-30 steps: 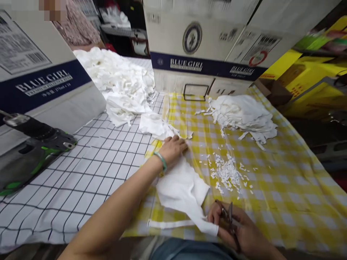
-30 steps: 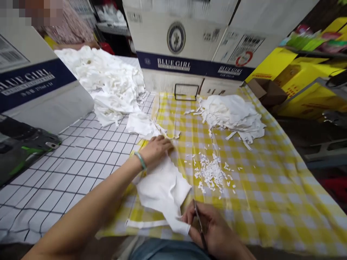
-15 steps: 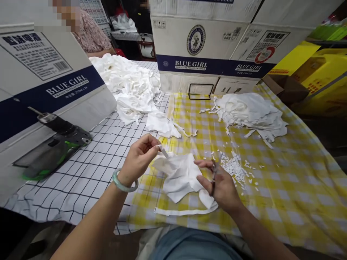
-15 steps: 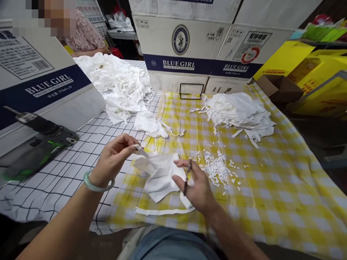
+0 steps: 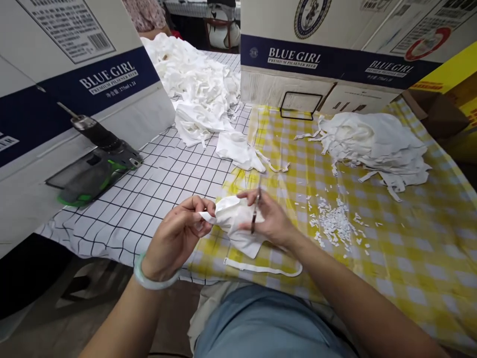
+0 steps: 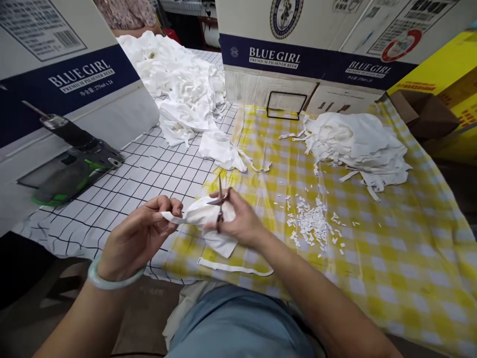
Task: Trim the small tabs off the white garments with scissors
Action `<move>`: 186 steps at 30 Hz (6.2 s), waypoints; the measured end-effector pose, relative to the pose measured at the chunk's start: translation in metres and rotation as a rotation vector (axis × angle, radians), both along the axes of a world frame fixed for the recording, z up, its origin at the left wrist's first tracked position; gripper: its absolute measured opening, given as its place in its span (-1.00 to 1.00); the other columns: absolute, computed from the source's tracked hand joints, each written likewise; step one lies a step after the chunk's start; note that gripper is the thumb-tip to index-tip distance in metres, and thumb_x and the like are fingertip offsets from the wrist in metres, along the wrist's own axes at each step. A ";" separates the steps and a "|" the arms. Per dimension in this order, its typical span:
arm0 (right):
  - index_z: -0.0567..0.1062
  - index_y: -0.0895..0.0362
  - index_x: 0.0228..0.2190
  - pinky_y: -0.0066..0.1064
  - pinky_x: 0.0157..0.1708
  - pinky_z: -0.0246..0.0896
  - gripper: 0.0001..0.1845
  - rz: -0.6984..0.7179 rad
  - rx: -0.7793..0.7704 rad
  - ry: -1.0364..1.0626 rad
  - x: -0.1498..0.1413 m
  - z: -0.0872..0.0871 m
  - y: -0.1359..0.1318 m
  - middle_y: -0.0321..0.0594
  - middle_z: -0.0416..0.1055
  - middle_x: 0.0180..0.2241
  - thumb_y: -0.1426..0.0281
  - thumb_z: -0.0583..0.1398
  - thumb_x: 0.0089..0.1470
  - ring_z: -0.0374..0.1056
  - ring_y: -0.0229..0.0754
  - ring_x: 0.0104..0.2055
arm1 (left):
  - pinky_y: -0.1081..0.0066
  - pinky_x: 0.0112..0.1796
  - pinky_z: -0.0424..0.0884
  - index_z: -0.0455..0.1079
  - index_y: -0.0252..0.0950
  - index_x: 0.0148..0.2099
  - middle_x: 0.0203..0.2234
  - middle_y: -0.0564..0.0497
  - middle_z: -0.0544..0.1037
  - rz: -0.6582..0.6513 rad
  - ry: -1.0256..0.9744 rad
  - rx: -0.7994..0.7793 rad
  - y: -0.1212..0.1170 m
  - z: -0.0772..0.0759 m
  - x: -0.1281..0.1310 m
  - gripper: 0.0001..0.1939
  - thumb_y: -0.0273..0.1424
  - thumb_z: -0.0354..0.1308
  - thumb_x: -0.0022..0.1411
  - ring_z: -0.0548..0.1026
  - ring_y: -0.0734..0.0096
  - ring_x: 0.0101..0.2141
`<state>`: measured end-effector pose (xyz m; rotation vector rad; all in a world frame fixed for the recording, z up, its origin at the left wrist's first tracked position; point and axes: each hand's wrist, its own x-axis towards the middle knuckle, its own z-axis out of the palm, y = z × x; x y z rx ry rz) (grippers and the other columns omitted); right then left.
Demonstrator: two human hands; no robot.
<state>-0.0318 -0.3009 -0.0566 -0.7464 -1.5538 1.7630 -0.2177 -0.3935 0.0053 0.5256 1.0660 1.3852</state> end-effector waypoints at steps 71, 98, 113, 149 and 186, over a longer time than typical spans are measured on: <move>0.28 0.12 -0.62 -0.41 -0.40 0.00 -0.54 -0.094 0.445 -0.756 0.141 0.019 -0.022 -0.41 0.24 -0.66 0.10 0.36 -0.11 0.11 -0.33 -0.56 | 0.22 -0.02 0.30 0.33 -0.25 -0.45 -0.21 -0.10 0.34 -0.285 0.445 0.211 0.043 -0.065 0.149 -0.77 -0.43 0.03 0.29 0.26 0.14 0.03; 0.30 0.16 -0.69 -0.48 -0.52 -0.10 -0.48 -0.281 0.234 -0.852 0.178 0.003 -0.043 -0.36 0.22 -0.67 0.05 0.27 0.01 0.07 -0.35 -0.57 | 0.34 -0.02 0.23 0.39 -0.27 -0.41 -0.30 -0.06 0.35 -0.471 0.465 0.359 0.063 -0.067 0.187 -0.75 -0.44 0.04 0.35 0.25 0.26 -0.02; 0.29 0.05 -0.07 -0.18 0.01 0.30 -0.36 -0.137 0.192 -0.642 0.122 -0.001 -0.050 -0.08 0.34 0.04 0.33 0.43 -0.18 0.31 -0.01 0.04 | 0.09 0.12 0.25 0.33 -0.23 0.00 0.11 -0.14 0.32 -0.256 1.333 0.206 0.008 -0.042 0.030 -0.62 -0.35 0.27 0.14 0.27 0.02 0.15; 0.27 0.12 -0.50 -0.52 -0.41 0.14 -0.82 -0.078 0.500 -0.543 0.037 0.011 0.091 -0.38 0.29 -0.51 0.61 0.16 -0.10 0.22 -0.32 -0.44 | 0.28 -0.16 0.50 0.45 -0.35 -0.11 -0.23 -0.14 0.58 -0.084 0.244 -0.067 0.119 -0.060 0.083 -0.70 -0.23 0.16 0.22 0.56 0.30 -0.23; 0.35 0.09 -0.44 -0.37 -0.19 0.27 -0.83 -0.294 0.164 -0.217 0.056 0.018 0.027 -0.29 0.36 -0.40 0.37 0.27 -0.09 0.32 -0.22 -0.29 | 0.47 -0.51 0.16 0.51 -0.26 -0.22 -0.55 0.09 0.24 -0.354 0.305 0.018 0.027 -0.013 0.079 -0.72 -0.18 0.09 0.34 0.21 0.52 -0.53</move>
